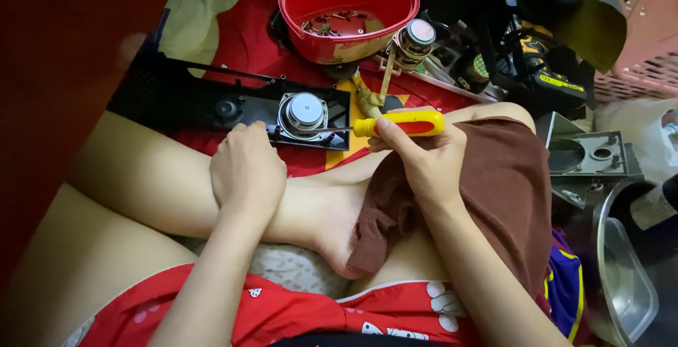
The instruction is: Screwing a speaker driver into a plastic housing using a manual screwdriver while sitting on the floor.
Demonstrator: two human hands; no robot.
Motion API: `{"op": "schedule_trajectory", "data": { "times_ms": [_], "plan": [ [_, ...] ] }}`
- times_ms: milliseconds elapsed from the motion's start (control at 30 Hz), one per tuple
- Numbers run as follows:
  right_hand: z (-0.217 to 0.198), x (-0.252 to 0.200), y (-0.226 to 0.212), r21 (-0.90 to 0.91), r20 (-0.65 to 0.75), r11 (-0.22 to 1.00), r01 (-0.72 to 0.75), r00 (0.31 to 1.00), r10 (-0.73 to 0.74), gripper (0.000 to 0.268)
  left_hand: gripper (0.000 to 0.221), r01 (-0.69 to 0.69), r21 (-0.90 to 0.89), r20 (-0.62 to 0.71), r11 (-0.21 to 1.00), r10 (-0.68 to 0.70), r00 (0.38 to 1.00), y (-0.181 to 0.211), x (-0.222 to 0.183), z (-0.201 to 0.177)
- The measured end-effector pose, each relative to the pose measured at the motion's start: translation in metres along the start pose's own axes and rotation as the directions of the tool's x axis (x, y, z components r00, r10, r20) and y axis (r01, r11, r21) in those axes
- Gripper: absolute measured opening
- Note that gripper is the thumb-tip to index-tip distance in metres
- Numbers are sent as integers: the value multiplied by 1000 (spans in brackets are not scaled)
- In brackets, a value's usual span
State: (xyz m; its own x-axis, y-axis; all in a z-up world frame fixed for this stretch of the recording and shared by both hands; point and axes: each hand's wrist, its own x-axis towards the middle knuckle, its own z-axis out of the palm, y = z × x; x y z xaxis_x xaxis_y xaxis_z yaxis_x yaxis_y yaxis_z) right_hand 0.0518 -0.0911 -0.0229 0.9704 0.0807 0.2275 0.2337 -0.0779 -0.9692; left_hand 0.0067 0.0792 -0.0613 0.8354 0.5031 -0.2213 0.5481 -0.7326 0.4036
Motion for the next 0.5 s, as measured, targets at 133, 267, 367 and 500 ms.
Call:
{"op": "schedule_trajectory", "data": {
  "times_ms": [133, 267, 367, 500],
  "plan": [
    [-3, -1, -8, 40, -68, 999, 3, 998, 0, 20, 20, 8, -56, -44, 998, -10, 999, 6, -5, -10],
    [-16, -2, -12, 44, -202, 999, -32, 978, 41, 20, 16, -152, -149, -191, 977, 123, 974, 16, -4, -13],
    [-37, 5, -1, 138, -269, 988, -69, 958, 104, 20, 13, -196, -117, -263, 974, 160, 951, 23, 4, -3],
    [-57, 8, 9, 252, -303, 959, -131, 930, 206, 23, 19, -121, -10, -254, 993, 114, 960, 25, 19, 14]
  ]
}}
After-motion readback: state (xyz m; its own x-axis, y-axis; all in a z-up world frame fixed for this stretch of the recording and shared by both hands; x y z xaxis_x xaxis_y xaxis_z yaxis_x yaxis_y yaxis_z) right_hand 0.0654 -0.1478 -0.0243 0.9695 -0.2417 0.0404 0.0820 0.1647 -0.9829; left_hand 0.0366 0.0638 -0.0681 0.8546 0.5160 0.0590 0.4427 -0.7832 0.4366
